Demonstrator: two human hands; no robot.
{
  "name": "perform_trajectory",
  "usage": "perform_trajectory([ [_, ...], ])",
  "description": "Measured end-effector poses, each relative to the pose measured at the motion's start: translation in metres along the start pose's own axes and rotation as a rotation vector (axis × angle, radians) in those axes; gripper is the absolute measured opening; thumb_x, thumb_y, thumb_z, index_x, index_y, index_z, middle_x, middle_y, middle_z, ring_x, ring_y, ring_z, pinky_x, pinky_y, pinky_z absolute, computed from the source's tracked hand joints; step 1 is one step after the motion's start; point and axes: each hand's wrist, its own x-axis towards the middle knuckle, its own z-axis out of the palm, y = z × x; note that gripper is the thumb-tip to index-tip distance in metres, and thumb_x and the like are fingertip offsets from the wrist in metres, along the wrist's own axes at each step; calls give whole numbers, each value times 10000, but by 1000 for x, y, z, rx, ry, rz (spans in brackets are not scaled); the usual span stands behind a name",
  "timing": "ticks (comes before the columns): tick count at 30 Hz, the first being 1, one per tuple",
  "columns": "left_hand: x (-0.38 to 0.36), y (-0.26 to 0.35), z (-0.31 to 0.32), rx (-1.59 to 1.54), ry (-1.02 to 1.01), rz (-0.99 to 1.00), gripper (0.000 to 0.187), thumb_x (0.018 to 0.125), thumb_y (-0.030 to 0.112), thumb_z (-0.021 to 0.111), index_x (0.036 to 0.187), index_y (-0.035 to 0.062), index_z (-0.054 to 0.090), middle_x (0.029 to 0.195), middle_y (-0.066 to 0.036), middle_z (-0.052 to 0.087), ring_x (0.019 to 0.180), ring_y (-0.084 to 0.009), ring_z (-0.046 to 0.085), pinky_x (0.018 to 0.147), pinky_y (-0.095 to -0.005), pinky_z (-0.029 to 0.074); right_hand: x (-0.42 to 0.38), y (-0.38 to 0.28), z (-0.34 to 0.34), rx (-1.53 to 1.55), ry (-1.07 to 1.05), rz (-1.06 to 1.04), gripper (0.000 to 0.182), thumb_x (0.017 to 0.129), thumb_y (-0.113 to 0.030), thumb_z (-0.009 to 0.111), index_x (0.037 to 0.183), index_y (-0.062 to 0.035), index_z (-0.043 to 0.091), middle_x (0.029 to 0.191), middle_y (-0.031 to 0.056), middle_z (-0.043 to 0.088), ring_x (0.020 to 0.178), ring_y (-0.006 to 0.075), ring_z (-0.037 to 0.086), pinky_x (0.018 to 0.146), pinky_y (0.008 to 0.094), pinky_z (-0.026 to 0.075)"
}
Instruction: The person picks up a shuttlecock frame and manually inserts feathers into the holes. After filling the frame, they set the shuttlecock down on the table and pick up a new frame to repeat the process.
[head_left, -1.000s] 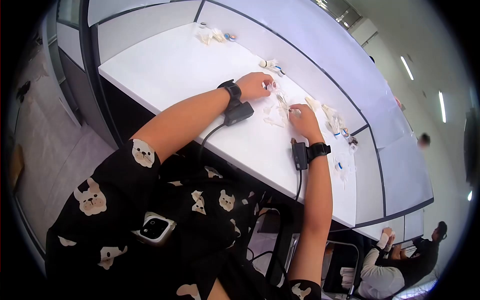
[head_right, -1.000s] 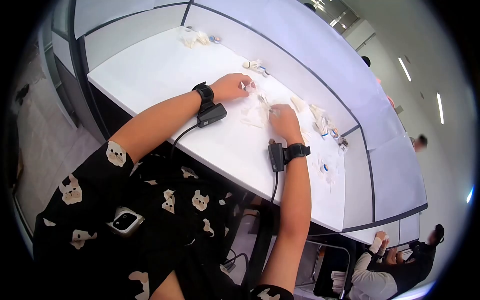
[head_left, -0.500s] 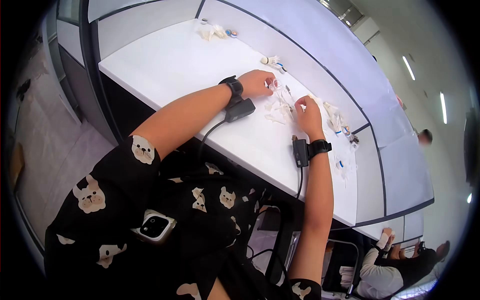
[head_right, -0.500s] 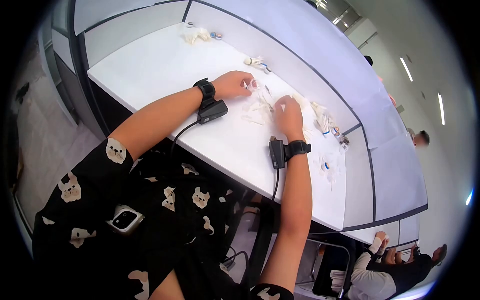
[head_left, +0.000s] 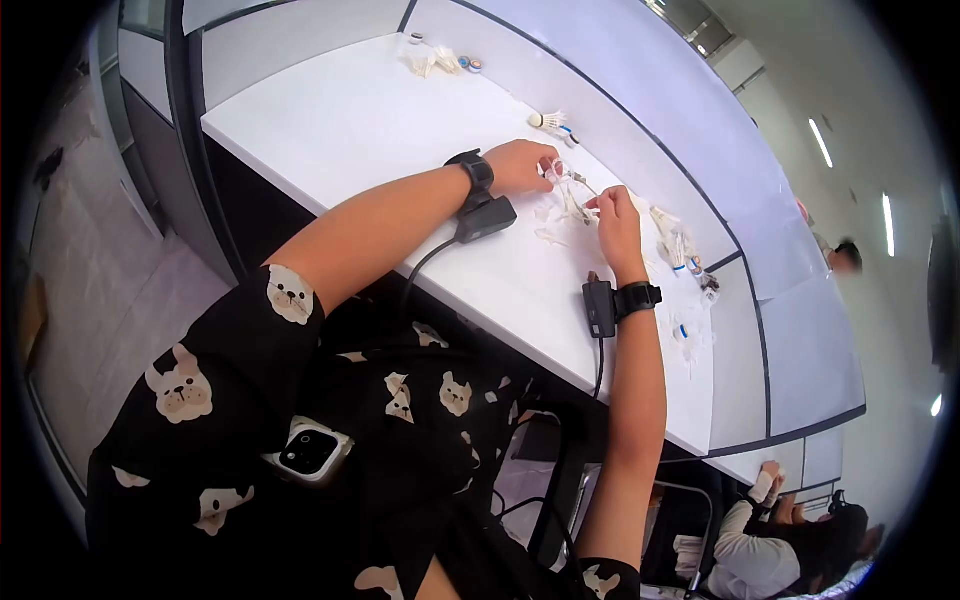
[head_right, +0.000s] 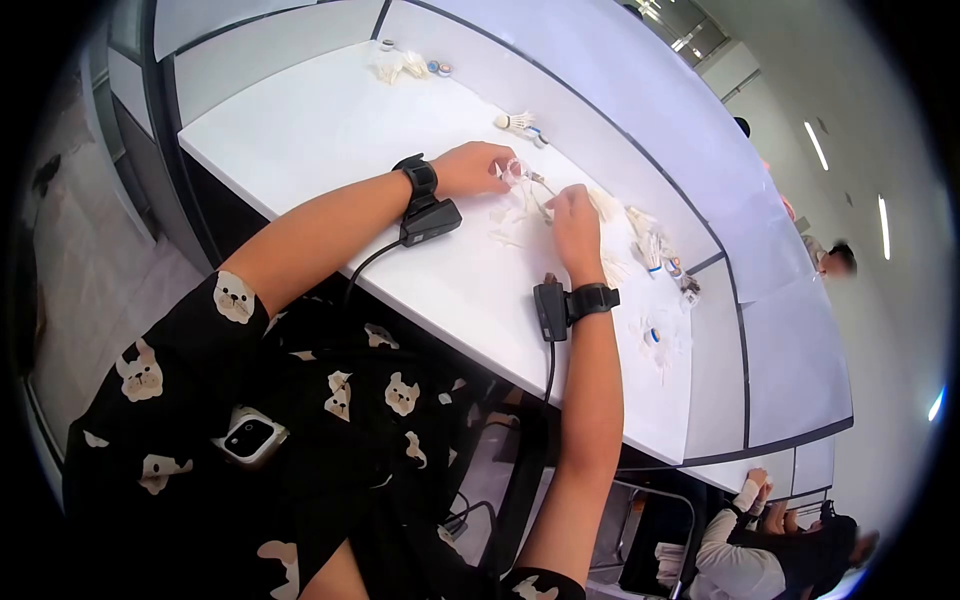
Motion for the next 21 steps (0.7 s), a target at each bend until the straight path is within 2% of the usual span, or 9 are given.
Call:
perform_trajectory([
  [3,1,-2,-1,18,2,36,335,823,240,712,1132,123,656,1015,-89,674,910,-210,607,824,-334,493,1,2,0,0,26,-69,215,939,-184,479,937,8,576,815,175,627,771,315,602,744,404,468],
  [6,1,-1,0,60,-5,32,339,824,244,708,1137,126,655,1014,-88,674,904,-207,608,821,-332,493,-1,-4,-1,20,40,-45,206,934,-175,482,925,8,575,808,175,623,770,305,605,741,400,467],
  [12,-1,7,-1,41,-38,9,336,805,251,705,1115,127,665,1013,-95,671,906,-213,603,827,-335,489,0,-8,4,10,93,-111,222,986,-207,489,964,0,567,864,151,666,806,290,635,754,385,486],
  [21,-2,12,1,68,-120,133,383,779,251,723,1122,82,694,1046,-123,667,962,-236,596,873,-355,487,-4,-31,9,19,169,-181,148,976,-131,568,1036,4,584,970,151,675,855,273,676,766,357,548],
])
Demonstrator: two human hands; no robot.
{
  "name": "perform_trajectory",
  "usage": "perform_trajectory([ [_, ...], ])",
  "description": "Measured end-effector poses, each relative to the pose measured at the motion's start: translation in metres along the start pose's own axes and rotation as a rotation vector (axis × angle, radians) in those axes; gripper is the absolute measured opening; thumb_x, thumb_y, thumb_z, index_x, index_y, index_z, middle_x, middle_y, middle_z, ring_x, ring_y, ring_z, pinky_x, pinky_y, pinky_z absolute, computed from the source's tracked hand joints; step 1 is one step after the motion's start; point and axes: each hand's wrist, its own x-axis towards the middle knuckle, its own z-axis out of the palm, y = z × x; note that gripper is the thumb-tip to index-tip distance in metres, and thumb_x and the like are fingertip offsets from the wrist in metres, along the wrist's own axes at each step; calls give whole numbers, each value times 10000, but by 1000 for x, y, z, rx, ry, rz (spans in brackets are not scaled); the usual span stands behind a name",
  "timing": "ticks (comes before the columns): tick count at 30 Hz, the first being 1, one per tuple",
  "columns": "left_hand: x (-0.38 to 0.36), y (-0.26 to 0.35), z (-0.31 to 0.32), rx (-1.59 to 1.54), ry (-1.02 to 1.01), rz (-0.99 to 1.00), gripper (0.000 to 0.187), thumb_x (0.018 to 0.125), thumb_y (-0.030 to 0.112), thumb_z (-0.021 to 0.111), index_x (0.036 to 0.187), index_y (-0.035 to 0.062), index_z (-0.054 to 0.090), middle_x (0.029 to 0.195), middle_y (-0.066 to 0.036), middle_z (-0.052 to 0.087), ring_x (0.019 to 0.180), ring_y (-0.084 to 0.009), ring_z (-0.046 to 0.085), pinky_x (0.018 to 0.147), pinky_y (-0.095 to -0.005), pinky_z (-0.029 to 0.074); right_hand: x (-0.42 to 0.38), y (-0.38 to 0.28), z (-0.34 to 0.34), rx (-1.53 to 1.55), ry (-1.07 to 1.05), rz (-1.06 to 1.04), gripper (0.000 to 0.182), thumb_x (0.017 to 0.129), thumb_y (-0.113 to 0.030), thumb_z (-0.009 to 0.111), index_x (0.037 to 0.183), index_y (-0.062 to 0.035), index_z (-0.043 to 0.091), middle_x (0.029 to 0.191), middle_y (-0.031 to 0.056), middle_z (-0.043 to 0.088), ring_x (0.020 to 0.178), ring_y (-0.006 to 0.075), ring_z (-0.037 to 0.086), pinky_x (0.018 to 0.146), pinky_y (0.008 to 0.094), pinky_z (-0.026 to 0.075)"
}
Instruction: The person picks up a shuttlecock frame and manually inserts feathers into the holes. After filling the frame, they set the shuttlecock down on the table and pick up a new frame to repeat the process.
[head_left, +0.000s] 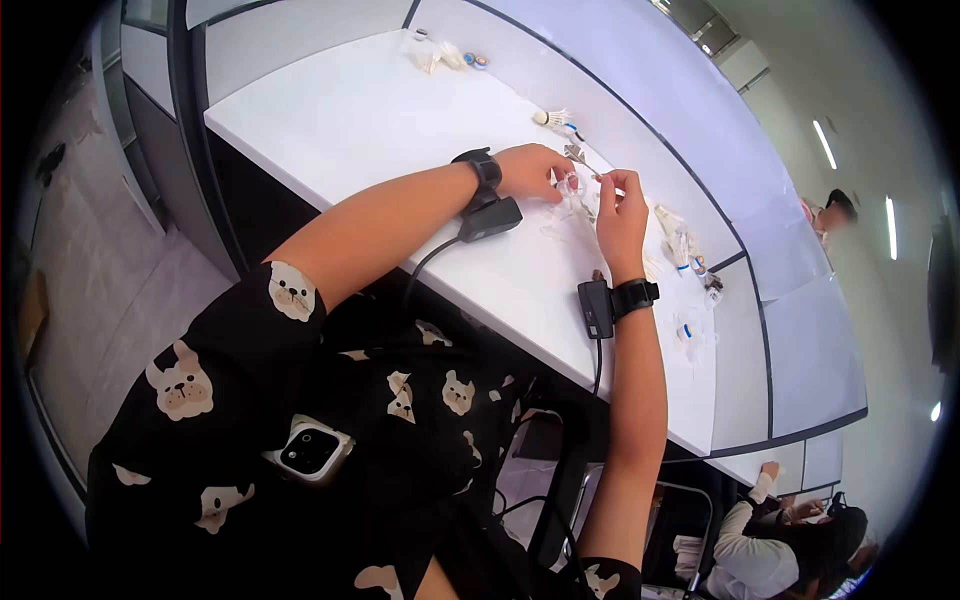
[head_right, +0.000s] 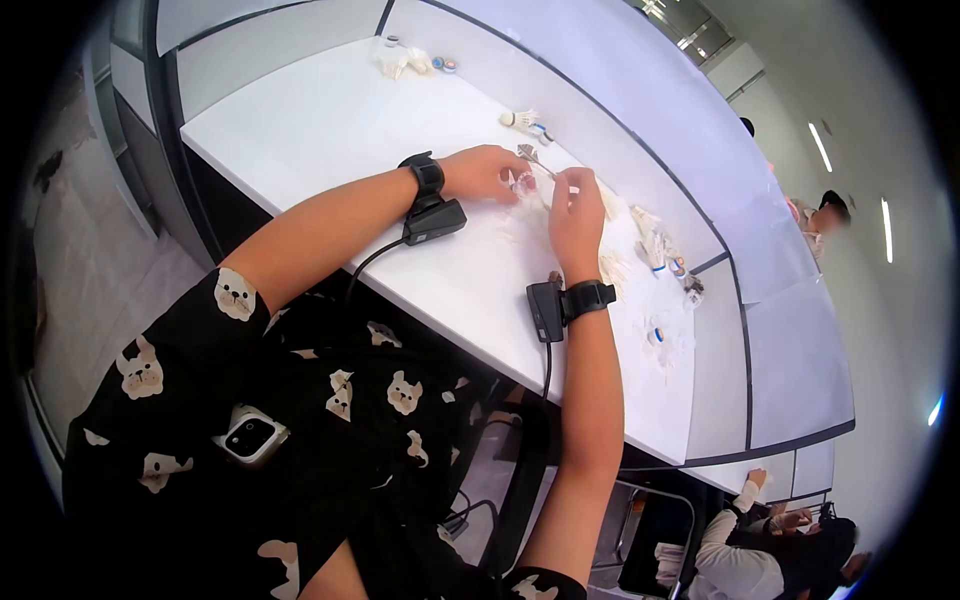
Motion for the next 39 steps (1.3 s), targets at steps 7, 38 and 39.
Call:
perform_trajectory([
  [7,-2,5,-2,68,2,7,374,795,270,722,1121,91,683,1046,-123,664,963,-243,597,881,-361,483,1,1,-2,-39,63,-25,129,962,-124,576,1000,-1,595,924,144,678,829,270,678,756,365,552],
  [38,-2,8,-3,-38,67,-90,581,808,222,702,1370,268,564,1061,-71,706,959,-216,663,887,-351,511,3,15,-7,-70,74,135,184,883,-174,585,885,8,610,840,175,673,800,321,637,756,405,485],
  [39,-2,9,-3,-42,66,-88,578,808,222,703,1368,270,567,1061,-73,707,964,-218,664,888,-353,511,3,15,-6,-94,71,151,191,880,-181,590,887,8,613,843,177,674,797,321,638,755,407,487],
])
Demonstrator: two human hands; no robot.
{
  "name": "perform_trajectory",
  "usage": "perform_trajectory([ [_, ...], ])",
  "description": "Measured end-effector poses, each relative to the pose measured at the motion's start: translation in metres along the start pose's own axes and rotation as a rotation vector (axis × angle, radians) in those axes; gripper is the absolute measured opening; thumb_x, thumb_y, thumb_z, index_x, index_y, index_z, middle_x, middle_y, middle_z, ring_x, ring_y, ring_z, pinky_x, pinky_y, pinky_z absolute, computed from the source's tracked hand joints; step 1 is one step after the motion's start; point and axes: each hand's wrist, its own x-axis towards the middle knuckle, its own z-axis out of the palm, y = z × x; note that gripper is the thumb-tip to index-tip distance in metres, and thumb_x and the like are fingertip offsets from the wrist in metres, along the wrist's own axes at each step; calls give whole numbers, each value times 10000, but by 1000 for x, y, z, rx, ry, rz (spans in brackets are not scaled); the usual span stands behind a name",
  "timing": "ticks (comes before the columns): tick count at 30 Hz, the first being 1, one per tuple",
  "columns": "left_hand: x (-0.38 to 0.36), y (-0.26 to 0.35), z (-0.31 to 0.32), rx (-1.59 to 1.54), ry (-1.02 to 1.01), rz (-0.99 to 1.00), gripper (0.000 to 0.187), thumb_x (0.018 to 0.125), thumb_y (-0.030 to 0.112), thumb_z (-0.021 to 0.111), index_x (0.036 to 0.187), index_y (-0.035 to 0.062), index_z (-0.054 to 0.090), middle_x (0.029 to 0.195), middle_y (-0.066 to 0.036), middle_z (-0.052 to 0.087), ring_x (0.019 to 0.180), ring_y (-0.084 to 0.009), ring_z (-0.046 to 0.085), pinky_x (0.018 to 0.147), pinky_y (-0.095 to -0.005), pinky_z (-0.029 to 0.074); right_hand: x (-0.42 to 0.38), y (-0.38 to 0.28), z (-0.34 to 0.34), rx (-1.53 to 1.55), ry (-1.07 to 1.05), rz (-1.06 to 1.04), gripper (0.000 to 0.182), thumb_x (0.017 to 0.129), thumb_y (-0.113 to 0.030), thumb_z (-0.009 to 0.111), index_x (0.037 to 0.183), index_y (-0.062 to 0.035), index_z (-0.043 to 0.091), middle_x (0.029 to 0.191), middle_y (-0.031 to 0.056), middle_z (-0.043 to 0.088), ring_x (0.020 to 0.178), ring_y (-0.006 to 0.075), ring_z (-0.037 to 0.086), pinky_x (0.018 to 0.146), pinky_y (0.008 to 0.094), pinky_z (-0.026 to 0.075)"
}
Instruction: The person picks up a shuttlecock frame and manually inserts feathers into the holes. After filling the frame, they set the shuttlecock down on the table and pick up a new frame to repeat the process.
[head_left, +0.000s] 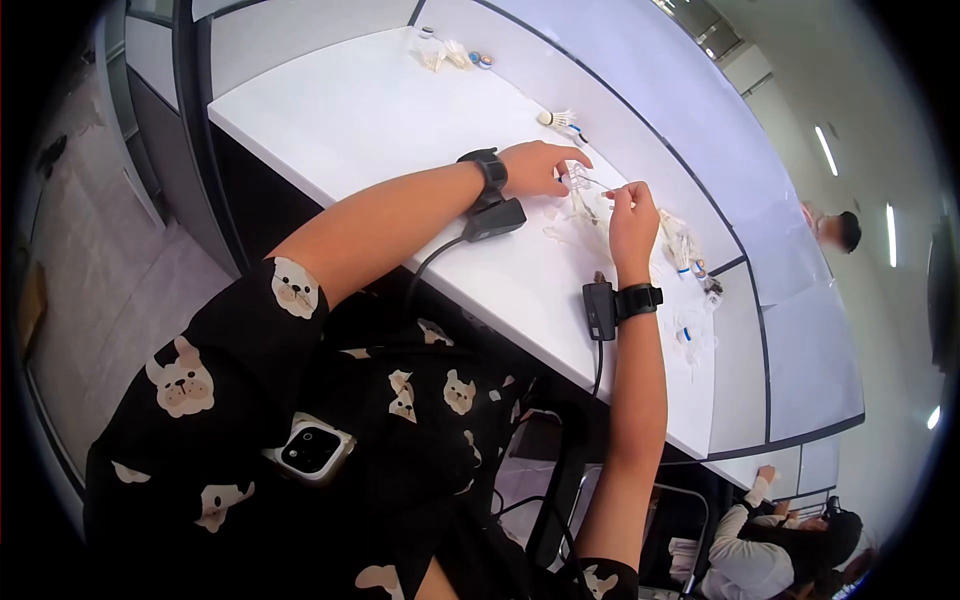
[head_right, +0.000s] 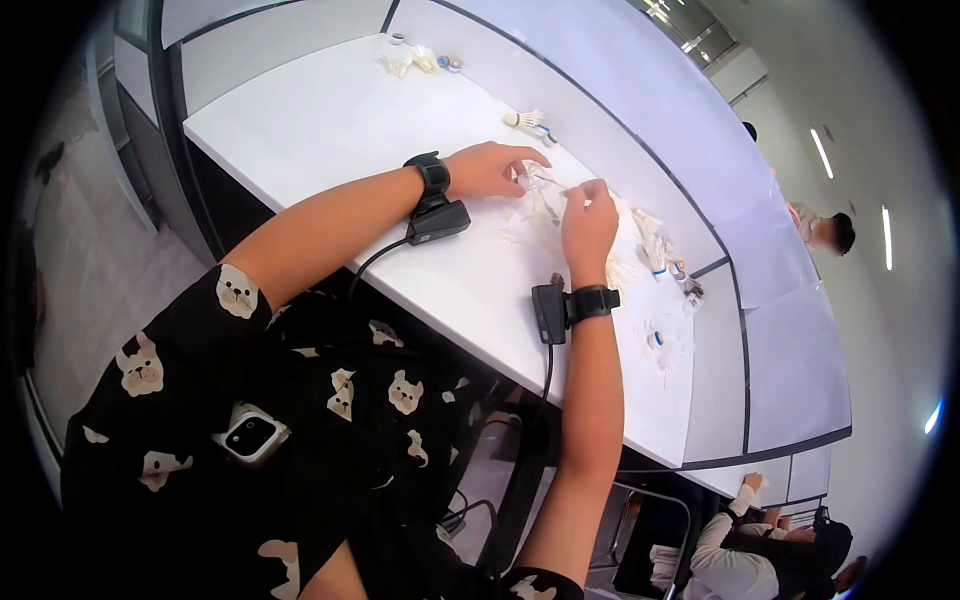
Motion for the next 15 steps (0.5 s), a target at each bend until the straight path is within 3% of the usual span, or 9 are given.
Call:
perform_trajectory([
  [7,2,1,1,7,-29,47,508,810,222,722,1308,247,628,1037,-76,711,909,-203,647,864,-334,510,-1,2,1,-63,-12,0,202,874,-197,611,910,1,632,863,175,685,780,312,654,753,405,502],
  [15,1,5,1,21,-126,62,509,849,232,689,1349,204,601,1103,-96,700,916,-197,618,870,-334,494,-3,-6,2,8,7,-43,197,926,-194,604,949,-1,639,903,152,706,780,268,683,745,367,522],
])
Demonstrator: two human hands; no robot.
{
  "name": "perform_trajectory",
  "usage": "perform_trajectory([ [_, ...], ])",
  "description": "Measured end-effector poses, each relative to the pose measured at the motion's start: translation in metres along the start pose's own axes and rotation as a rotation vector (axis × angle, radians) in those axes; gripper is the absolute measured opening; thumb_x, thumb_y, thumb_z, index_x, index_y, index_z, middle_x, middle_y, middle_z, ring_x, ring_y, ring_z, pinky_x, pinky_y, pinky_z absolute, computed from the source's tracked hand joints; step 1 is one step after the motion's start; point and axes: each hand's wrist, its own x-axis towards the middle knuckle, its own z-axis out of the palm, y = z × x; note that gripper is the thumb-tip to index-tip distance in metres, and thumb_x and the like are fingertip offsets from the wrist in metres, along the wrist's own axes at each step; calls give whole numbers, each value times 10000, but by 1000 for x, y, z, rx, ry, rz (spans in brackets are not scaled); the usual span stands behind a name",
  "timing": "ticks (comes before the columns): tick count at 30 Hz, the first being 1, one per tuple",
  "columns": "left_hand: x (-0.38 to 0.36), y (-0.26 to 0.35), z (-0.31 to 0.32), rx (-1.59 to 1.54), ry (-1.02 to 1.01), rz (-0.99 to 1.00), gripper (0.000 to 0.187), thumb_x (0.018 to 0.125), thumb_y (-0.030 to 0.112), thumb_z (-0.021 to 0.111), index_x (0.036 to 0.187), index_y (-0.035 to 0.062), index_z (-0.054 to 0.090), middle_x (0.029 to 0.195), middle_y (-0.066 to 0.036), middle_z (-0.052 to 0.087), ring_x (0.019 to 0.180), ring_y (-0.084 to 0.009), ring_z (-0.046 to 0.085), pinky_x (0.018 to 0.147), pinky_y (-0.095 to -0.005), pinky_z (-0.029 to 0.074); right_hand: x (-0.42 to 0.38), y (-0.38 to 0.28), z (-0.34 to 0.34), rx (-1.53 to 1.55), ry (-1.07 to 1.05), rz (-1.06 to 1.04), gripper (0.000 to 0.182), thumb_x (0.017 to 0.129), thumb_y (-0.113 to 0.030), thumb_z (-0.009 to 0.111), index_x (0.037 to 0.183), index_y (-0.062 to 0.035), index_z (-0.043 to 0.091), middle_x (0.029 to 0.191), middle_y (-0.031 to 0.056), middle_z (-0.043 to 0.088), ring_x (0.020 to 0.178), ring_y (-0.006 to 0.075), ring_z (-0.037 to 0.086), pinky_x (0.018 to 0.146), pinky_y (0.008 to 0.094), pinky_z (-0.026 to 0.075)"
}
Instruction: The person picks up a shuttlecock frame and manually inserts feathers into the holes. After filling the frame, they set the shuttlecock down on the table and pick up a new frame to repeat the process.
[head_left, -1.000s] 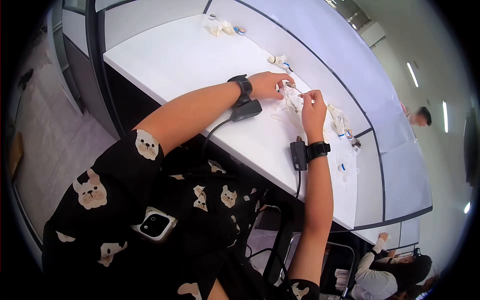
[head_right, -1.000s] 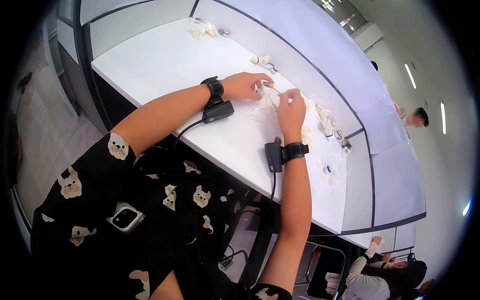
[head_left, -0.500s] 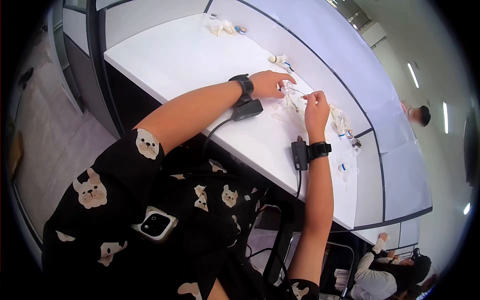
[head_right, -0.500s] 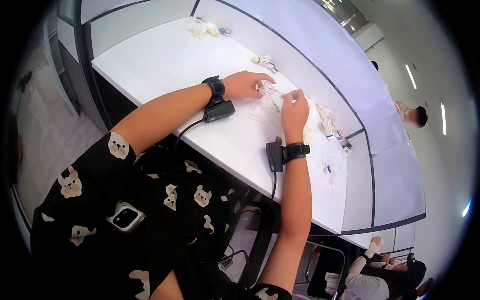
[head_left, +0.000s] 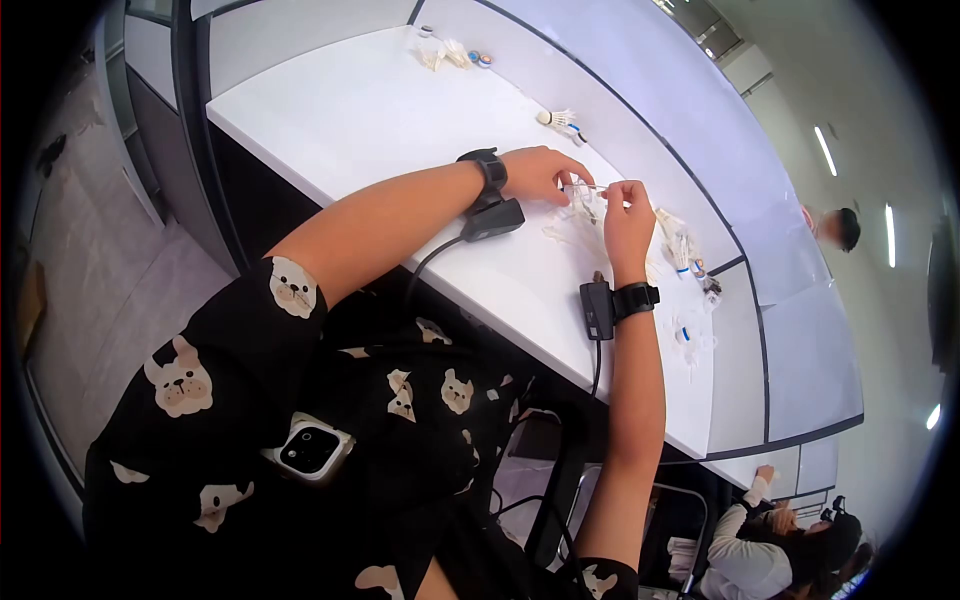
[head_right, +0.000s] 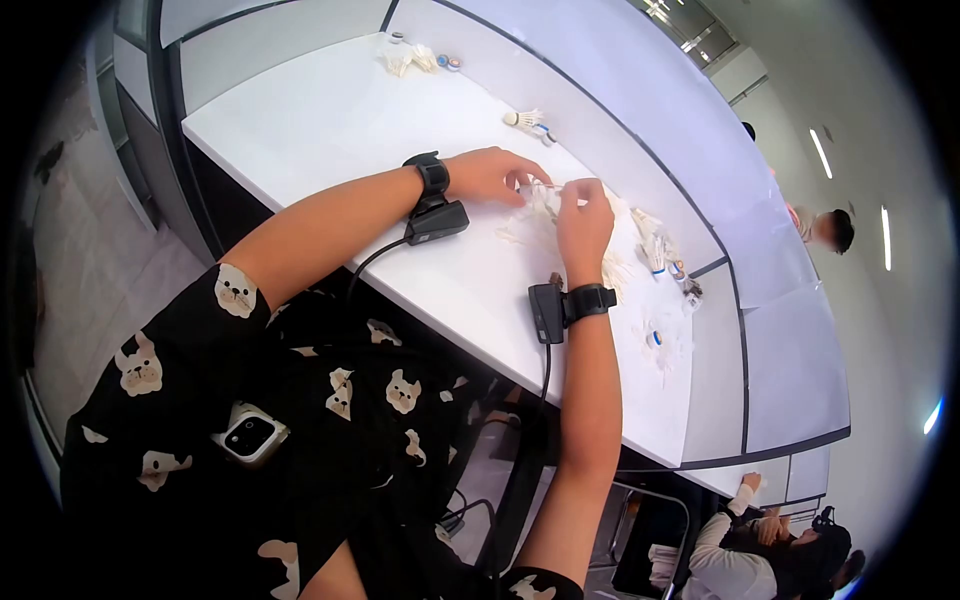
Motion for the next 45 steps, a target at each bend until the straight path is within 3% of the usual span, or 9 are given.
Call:
perform_trajectory([
  [4,-1,1,0,-5,3,9,533,817,225,725,1339,217,619,1111,-97,713,925,-204,649,882,-343,508,-2,-3,3,36,42,-28,201,949,-194,594,967,3,632,907,152,710,781,265,686,745,359,526],
  [10,-1,3,0,-1,-45,41,510,856,275,696,1351,198,597,1110,-107,705,935,-205,630,889,-350,492,-2,-6,4,127,68,-31,195,981,-179,559,976,11,604,909,159,711,834,244,689,756,351,530],
  [14,1,3,1,7,-49,6,525,818,274,720,1332,242,619,1124,-92,709,955,-205,648,892,-346,504,2,-1,8,227,87,-28,182,1016,-160,502,1015,10,564,944,154,717,878,231,691,787,354,536],
  [23,0,0,1,30,-32,33,515,844,279,708,1342,220,592,1081,-93,708,878,-202,632,847,-347,502,6,-17,1,529,202,41,143,1044,-121,403,1058,21,403,989,245,706,906,268,702,854,338,553],
  [28,-2,5,-1,26,-52,-22,512,830,294,716,1329,252,606,1148,-97,699,979,-222,651,912,-358,499,10,-5,-3,564,198,61,93,1014,-83,411,1028,6,385,1002,266,707,975,301,707,887,340,557],
  [32,0,1,2,25,-29,11,511,845,270,706,1342,235,591,1084,-89,696,898,-191,626,849,-337,498,12,-2,-5,608,173,78,71,1005,-51,404,1026,12,380,1036,308,682,984,333,708,947,386,564],
  [35,-1,0,2,29,-34,0,516,842,270,709,1343,232,590,1093,-92,694,906,-191,625,857,-342,497,11,1,-5,604,158,87,77,1005,-60,416,1014,10,385,988,290,691,940,327,718,911,385,576],
  [41,-1,1,2,19,-29,0,517,839,275,714,1339,222,594,1093,-94,694,907,-196,627,863,-344,496,8,16,-1,568,141,140,118,992,-104,502,1003,3,452,739,119,671,652,159,626,641,282,513],
  [45,1,1,3,37,-23,0,516,837,275,717,1336,221,596,1096,-94,696,900,-194,625,858,-341,496,5,10,1,430,121,159,186,990,-181,576,1035,-6,531,702,77,659,604,124,573,579,274,455],
])
